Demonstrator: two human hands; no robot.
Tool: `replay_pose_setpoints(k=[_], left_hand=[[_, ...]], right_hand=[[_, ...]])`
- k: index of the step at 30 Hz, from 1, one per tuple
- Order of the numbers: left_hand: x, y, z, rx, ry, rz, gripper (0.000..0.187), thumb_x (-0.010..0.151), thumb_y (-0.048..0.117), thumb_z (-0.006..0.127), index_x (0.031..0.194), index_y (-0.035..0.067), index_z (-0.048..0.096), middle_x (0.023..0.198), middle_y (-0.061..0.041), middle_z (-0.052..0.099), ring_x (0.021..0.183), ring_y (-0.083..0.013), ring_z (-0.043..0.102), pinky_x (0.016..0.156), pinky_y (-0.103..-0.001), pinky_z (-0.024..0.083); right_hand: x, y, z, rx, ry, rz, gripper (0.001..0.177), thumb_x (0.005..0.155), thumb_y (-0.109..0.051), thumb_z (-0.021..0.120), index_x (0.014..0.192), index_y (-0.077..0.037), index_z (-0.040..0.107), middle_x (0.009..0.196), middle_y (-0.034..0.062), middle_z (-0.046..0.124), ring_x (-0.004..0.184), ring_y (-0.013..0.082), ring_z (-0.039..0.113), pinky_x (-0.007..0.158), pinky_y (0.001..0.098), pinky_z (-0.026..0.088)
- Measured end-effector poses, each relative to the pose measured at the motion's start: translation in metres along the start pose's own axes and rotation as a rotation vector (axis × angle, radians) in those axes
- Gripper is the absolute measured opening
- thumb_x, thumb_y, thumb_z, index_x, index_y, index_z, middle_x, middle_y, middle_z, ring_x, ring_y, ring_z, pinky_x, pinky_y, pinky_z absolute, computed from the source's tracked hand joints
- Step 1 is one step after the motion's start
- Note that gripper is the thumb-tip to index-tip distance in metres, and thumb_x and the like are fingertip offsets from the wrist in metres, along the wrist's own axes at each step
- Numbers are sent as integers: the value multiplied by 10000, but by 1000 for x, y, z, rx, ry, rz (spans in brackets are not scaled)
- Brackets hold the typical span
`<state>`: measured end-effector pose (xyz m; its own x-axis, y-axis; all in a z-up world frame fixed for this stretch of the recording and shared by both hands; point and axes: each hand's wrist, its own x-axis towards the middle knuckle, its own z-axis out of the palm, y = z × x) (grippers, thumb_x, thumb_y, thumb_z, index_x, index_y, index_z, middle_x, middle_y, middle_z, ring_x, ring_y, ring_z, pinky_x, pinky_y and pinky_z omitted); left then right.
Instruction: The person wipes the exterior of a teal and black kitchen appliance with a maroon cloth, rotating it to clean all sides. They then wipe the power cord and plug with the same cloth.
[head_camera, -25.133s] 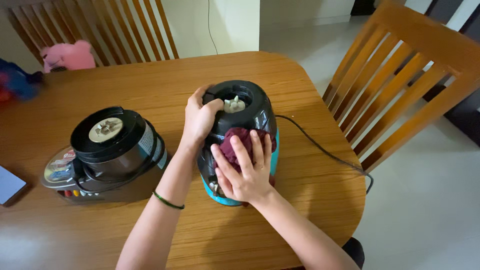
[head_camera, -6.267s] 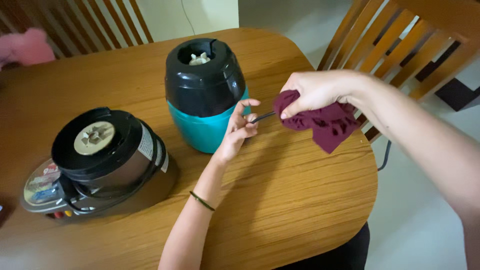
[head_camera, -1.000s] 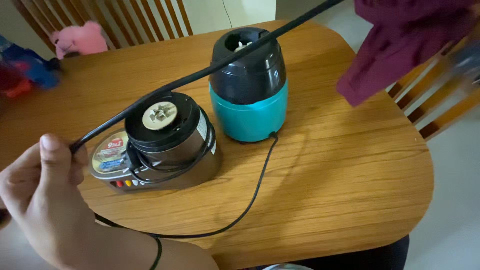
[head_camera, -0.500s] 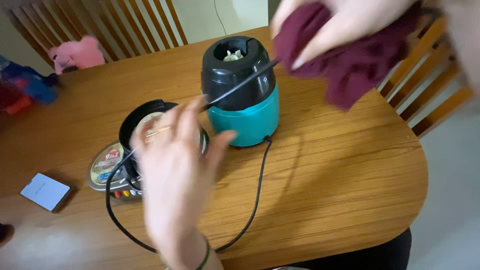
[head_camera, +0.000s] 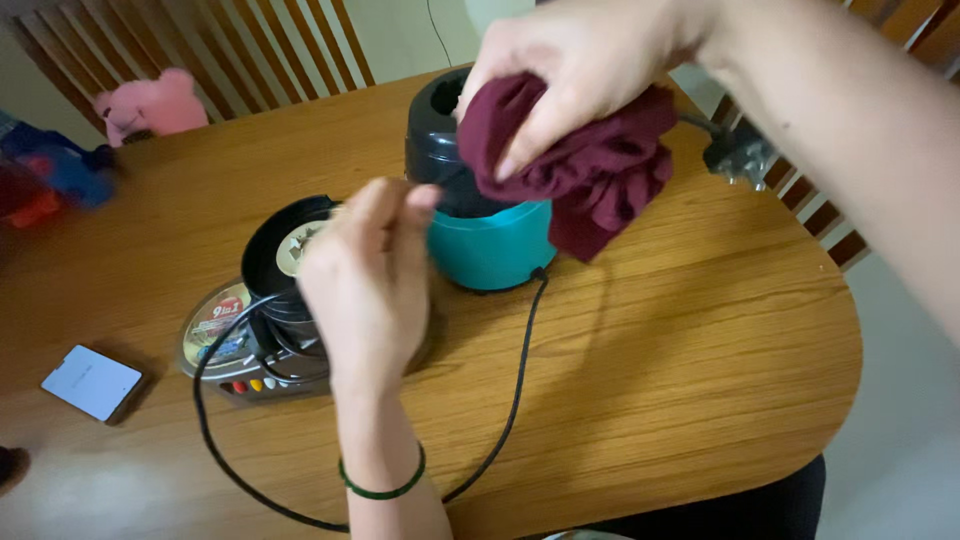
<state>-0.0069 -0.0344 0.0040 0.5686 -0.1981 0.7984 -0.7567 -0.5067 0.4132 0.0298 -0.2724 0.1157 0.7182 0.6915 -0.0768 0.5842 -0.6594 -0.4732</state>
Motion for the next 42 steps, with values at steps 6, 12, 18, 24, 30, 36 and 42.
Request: replay_pose_setpoints(k=[6, 12, 18, 24, 30, 36, 42], left_hand=[[-1, -29, -38, -111, 45, -106, 244, 1091, 154, 652, 916, -15, 633, 722, -101, 581, 639, -174, 481, 624, -320, 401], [1, -30, -5, 180, -90, 41, 265, 1057, 209, 648, 900, -2, 612, 802, -179, 636, 756, -356, 627, 685, -436, 461], [-1, 2, 26, 187, -205, 219, 316, 982, 339, 685, 902, 37, 637, 771, -136, 656, 728, -341, 658, 672, -456, 492], [3, 3, 27, 177, -122, 155, 184, 977, 248, 673, 902, 80, 683, 835, -110, 700, 754, -320, 676, 657, -435, 501], [7, -22, 2, 198, -4, 85, 183, 1015, 224, 675, 949, 53, 689, 891, -124, 715, 793, -341, 675, 664, -422, 495], [8, -21, 10, 249, -10, 56, 197, 1027, 217, 666, 915, 55, 683, 881, -122, 715, 758, -351, 655, 641, -429, 475], [9, -16, 14, 236, -52, 62, 177, 1024, 210, 663, 940, 57, 692, 886, -122, 718, 772, -349, 662, 637, -425, 472]], right_hand=[[-45, 24, -20, -75, 154, 254, 288, 821, -179, 784, 1087, -68, 767, 890, 62, 767, 697, 166, 764, 654, 315, 600], [-41, -16, -1, -105, 211, 457, 206, 846, -141, 728, 1034, -63, 756, 851, 91, 796, 708, 196, 735, 637, 361, 608], [-20, -4, 47, -103, 207, 204, 199, 857, -215, 737, 978, -57, 748, 790, 39, 782, 682, 161, 740, 656, 331, 586], [-45, 127, 62, 521, 1138, -126, 176, 1094, -148, 627, 1227, -51, 689, 1183, 32, 698, 1073, 149, 652, 941, 309, 534], [-107, 211, 79, 1218, 1427, -573, 598, 1061, -543, 576, 1501, -145, 501, 1538, 66, 528, 1363, 219, 572, 1200, 435, 452], [-81, 168, 122, 1566, 1854, -68, 892, 982, -829, 340, 1486, -98, 427, 1502, 188, 477, 1262, 370, 519, 1060, 655, 564], [-48, 118, 127, 1800, 1147, -784, 745, 1036, -590, 371, 1404, 40, 521, 1401, 218, 587, 1281, 387, 605, 1148, 594, 524]])
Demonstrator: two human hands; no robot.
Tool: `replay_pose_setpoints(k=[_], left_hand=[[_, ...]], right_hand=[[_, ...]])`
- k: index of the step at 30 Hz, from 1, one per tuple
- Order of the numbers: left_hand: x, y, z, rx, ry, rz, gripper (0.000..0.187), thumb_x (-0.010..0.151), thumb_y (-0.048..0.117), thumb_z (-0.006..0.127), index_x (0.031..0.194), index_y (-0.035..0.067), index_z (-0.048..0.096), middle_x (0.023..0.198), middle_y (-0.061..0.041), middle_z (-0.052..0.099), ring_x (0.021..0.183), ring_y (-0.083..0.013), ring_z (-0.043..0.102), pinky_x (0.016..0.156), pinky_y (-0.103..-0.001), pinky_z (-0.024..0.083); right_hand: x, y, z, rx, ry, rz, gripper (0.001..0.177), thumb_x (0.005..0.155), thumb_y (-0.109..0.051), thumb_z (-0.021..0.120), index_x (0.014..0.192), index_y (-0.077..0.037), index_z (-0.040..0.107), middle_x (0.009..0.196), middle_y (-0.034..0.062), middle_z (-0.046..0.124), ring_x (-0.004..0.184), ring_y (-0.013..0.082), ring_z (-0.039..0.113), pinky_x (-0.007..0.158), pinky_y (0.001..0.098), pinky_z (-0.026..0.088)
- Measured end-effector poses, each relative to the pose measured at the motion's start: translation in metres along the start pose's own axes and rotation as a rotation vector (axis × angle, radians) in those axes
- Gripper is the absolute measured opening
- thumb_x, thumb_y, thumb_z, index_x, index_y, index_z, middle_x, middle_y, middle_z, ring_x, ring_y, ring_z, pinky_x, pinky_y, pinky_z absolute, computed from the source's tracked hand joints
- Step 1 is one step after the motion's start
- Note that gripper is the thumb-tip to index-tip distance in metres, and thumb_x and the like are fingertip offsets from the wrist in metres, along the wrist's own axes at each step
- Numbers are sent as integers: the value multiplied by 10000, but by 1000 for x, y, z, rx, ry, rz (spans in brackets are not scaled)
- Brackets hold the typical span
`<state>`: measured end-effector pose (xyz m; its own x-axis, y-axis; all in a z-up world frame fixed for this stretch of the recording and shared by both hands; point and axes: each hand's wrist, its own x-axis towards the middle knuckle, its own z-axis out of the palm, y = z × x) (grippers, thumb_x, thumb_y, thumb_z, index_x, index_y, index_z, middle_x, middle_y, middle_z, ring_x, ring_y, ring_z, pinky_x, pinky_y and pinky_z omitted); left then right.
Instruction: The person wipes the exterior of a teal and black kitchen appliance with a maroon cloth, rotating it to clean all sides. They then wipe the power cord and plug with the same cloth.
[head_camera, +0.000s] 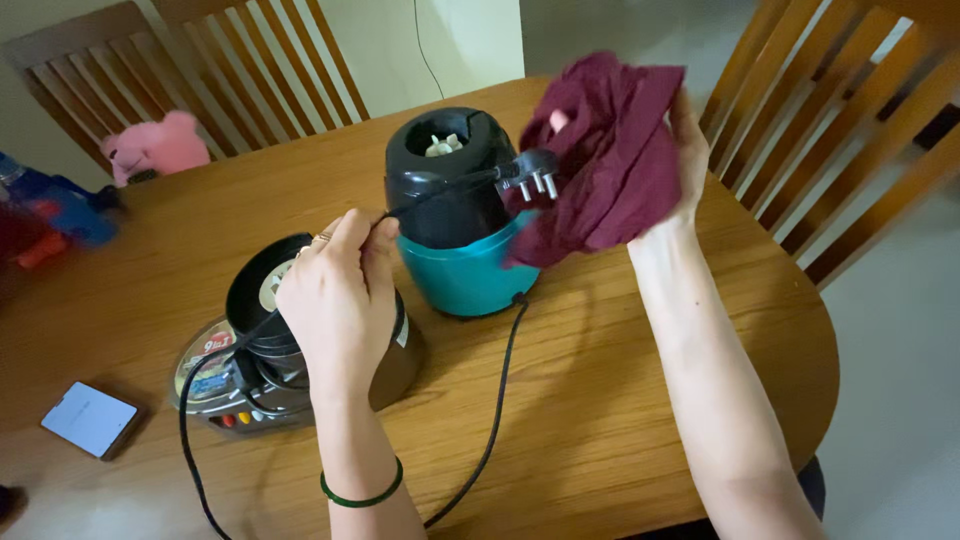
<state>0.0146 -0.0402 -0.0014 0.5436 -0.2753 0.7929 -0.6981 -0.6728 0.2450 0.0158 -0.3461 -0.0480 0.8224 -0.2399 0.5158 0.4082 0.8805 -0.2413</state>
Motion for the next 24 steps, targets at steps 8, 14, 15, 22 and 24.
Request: replay_pose_setpoints(k=[8, 14, 15, 22, 24], left_hand=[[-1, 4, -4, -54, 41, 44, 158, 1038, 194, 671, 974, 51, 687, 897, -126, 705, 803, -333, 669, 671, -403, 475], [-5, 14, -10, -198, 63, 58, 132, 1017, 168, 688, 971, 45, 683, 862, -124, 677, 710, -308, 627, 654, -374, 465], [-5, 14, -11, -181, 52, 45, 144, 1017, 171, 685, 961, 38, 679, 850, -130, 670, 714, -312, 628, 646, -380, 461], [-10, 15, -23, 101, -83, 46, 191, 1021, 201, 618, 948, 50, 710, 880, -121, 715, 796, -335, 672, 796, -441, 483], [-15, 22, -23, 245, -134, 35, 225, 1009, 210, 606, 884, 58, 713, 855, -121, 721, 812, -333, 689, 939, -476, 474]], right_hand=[[-20, 12, 44, -648, -321, -326, 679, 956, -336, 725, 1531, -80, 470, 1576, 82, 492, 1430, 242, 505, 1263, 419, 366], [-16, 50, 42, -1804, -498, -536, 549, 841, -91, 884, 1308, -35, 601, 1376, 166, 608, 1292, 323, 600, 1123, 429, 493], [-16, 55, 39, -1773, -471, -469, 408, 909, -67, 871, 1248, -68, 644, 1281, 95, 697, 1197, 246, 718, 1054, 369, 596], [-23, 51, 39, -1959, -512, -750, 249, 871, -185, 889, 905, -59, 677, 853, 68, 704, 742, 210, 707, 651, 314, 551], [-25, 49, 45, -1981, -518, -793, 255, 869, -187, 876, 791, -70, 664, 746, 66, 681, 653, 213, 668, 596, 309, 503]])
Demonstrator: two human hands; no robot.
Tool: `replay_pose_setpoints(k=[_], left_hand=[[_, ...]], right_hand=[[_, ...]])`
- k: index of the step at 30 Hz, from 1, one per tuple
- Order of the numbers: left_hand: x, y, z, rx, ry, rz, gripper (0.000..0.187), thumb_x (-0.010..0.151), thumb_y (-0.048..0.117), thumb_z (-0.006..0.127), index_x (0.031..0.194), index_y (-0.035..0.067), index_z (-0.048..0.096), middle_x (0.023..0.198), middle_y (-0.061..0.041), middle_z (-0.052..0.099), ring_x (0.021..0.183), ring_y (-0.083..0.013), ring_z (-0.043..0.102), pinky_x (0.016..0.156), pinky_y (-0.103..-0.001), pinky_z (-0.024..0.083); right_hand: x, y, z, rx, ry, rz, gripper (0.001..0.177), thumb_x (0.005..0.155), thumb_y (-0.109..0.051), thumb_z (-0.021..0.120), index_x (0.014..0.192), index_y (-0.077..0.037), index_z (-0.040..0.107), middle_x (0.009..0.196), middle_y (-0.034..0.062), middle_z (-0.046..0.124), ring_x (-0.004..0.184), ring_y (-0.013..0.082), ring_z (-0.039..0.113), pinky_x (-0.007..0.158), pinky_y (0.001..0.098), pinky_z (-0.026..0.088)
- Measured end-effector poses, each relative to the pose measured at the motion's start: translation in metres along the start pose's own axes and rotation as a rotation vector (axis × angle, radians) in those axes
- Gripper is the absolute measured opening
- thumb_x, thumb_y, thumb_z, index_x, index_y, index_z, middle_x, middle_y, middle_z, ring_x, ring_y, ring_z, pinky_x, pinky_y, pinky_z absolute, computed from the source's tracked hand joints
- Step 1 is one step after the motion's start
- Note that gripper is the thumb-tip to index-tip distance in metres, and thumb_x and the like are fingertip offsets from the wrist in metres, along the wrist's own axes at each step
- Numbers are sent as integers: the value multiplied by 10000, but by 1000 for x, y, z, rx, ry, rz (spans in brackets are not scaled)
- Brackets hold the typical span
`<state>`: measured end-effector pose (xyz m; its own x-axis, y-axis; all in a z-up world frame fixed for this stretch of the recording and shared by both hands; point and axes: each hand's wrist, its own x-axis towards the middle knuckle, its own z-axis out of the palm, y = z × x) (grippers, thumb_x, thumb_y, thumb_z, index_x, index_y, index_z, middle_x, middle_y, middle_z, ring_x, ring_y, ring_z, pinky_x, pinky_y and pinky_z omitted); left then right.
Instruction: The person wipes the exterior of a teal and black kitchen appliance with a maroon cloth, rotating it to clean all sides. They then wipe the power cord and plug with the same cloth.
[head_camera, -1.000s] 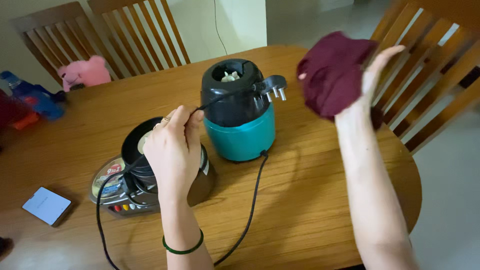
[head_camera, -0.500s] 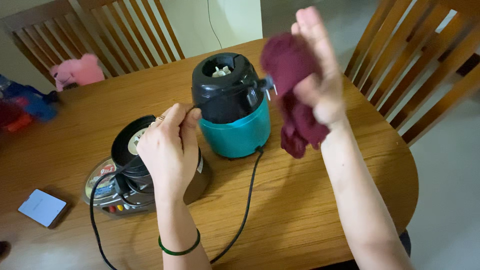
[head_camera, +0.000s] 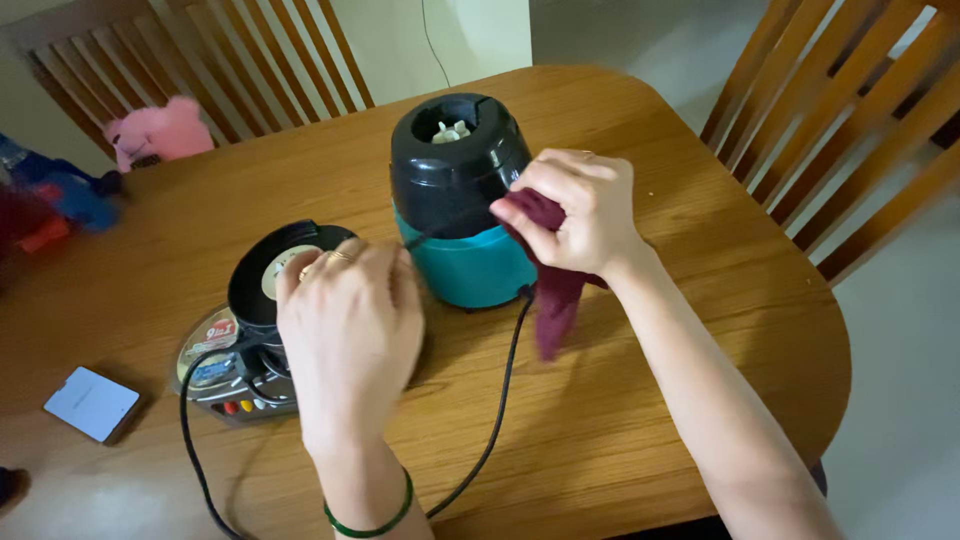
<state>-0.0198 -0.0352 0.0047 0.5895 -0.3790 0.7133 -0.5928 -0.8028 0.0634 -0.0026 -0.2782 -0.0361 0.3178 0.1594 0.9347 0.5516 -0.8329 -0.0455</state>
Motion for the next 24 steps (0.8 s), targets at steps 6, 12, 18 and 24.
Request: replay_pose_setpoints(k=[6, 12, 18, 24], left_hand=[[-3, 18, -4, -57, -80, 53, 464, 981, 453, 635, 1004, -6, 699, 832, -160, 718, 760, -322, 705, 759, -430, 518], [6, 22, 4, -470, -219, 63, 293, 1078, 268, 553, 955, 26, 663, 748, -141, 671, 678, -286, 646, 599, -385, 488], [8, -8, -3, -1048, -468, -71, 230, 1074, 164, 521, 1030, 18, 694, 675, -39, 479, 619, -101, 406, 553, -277, 377], [13, -17, 18, -1220, -315, -197, 181, 1070, 112, 553, 1047, -1, 692, 727, 20, 561, 652, -54, 455, 569, -239, 375]], right_hand=[[3, -15, -20, 116, -22, -43, 236, 892, -117, 818, 739, -54, 649, 685, 83, 630, 613, 222, 633, 583, 315, 467], [-12, -19, -24, 323, 75, 307, 213, 1009, -167, 706, 860, -15, 711, 732, 75, 678, 579, 124, 604, 555, 258, 433], [-15, -12, -2, 736, 283, 373, 382, 1137, -354, 625, 1024, 11, 629, 958, 119, 703, 853, 216, 724, 836, 318, 592], [-1, 7, -28, 929, 531, 368, 561, 1130, -544, 466, 1403, -55, 495, 1455, 81, 543, 1376, 165, 544, 1215, 353, 455]])
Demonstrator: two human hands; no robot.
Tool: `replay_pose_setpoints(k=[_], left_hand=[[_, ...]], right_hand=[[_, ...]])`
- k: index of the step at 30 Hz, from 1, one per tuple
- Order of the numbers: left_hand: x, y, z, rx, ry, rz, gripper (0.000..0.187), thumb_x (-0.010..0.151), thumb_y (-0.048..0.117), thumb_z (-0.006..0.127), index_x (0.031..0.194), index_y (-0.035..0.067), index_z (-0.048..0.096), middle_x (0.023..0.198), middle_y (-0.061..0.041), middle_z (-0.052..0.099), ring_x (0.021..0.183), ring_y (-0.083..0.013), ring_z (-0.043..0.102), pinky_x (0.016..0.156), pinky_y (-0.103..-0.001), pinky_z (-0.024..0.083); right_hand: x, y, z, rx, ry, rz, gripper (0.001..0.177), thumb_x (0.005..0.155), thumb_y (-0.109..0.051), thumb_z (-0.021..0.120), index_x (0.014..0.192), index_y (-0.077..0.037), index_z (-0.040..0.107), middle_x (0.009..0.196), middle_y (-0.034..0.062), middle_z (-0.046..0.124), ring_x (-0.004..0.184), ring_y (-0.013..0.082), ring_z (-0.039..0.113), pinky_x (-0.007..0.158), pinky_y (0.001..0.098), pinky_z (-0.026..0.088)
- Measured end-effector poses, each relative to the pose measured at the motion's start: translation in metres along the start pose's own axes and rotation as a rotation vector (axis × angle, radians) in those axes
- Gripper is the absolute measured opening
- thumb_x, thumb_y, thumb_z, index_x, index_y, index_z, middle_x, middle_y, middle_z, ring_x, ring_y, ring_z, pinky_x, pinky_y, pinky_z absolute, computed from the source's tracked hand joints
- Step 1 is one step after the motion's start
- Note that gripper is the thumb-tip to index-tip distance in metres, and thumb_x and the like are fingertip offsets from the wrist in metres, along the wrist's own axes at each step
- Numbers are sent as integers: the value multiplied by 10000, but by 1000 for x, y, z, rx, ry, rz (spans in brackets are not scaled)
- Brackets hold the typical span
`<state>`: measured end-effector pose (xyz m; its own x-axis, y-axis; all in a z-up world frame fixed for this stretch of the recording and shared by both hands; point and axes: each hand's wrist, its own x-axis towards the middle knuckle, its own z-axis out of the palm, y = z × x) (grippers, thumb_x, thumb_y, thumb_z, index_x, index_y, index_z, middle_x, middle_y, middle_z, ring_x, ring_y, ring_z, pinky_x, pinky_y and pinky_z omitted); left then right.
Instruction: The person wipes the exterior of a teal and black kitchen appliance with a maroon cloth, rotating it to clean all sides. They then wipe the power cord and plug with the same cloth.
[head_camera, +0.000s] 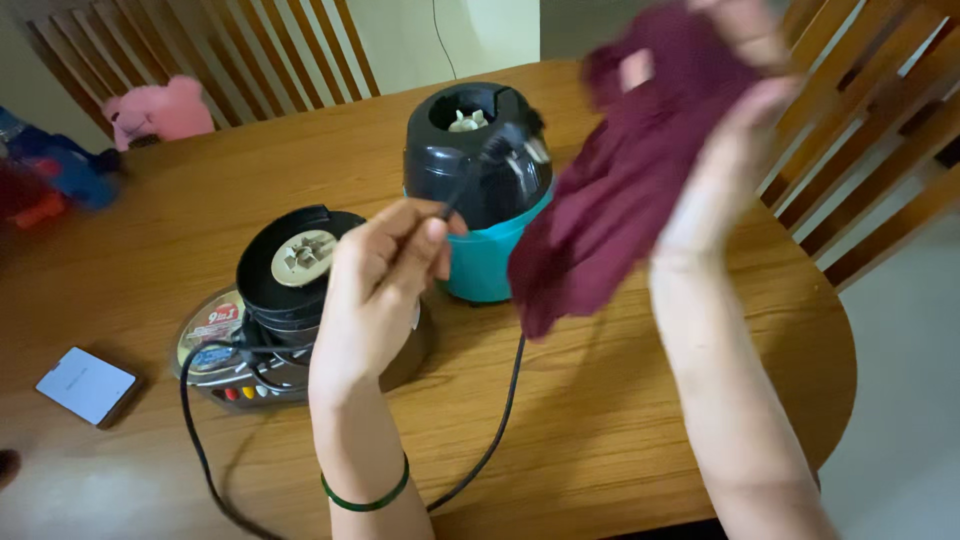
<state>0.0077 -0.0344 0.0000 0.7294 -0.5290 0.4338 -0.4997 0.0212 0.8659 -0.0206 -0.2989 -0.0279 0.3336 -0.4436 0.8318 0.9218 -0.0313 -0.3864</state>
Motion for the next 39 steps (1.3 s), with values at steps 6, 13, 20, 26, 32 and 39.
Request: replay_pose_setpoints(k=[6, 13, 20, 26, 32, 39], left_hand=[[7, 1, 19, 184, 140, 54, 144, 1011, 95, 603, 1009, 4, 715, 684, -19, 635, 592, -73, 489, 518, -262, 395], [7, -4, 32, 590, 119, 265, 40, 866, -24, 621, 868, -4, 655, 792, -199, 666, 738, -368, 684, 629, -412, 516], [10, -9, 48, 597, 40, 438, 217, 821, -56, 590, 1011, 14, 666, 893, -186, 704, 833, -381, 684, 740, -463, 544], [18, -16, 47, 644, 58, 462, 203, 845, -60, 601, 1021, 16, 665, 977, -168, 735, 896, -370, 700, 756, -446, 549], [18, -14, 21, 621, 209, 293, 69, 973, 38, 664, 1038, 20, 680, 819, -133, 715, 739, -284, 712, 657, -367, 537], [19, -17, 15, 251, 321, 250, 83, 1053, 39, 588, 1072, -28, 633, 874, -93, 723, 730, -138, 645, 679, -262, 534]], right_hand=[[-17, -16, -4, -324, -193, -220, 625, 1175, -417, 530, 1563, 5, 278, 1552, 122, 355, 1420, 249, 393, 1251, 427, 342], [-28, 29, 38, -1072, -581, -744, 458, 996, -420, 562, 1260, -47, 592, 1214, 137, 604, 1072, 269, 618, 1127, 481, 366], [-47, 30, 29, -767, -275, -281, 479, 1163, -416, 455, 894, -68, 643, 845, 76, 668, 803, 302, 610, 786, 417, 455], [-49, 41, 35, -205, 190, 465, 451, 1085, -437, 485, 908, -45, 619, 805, 43, 605, 732, 231, 544, 689, 413, 448], [15, 16, -25, 255, 370, 426, 302, 1043, -299, 484, 1040, -21, 602, 929, 102, 620, 840, 270, 569, 778, 429, 463], [27, -9, -41, 254, 210, 414, 265, 995, -138, 484, 1193, 7, 582, 1074, 172, 638, 966, 315, 597, 881, 449, 481]])
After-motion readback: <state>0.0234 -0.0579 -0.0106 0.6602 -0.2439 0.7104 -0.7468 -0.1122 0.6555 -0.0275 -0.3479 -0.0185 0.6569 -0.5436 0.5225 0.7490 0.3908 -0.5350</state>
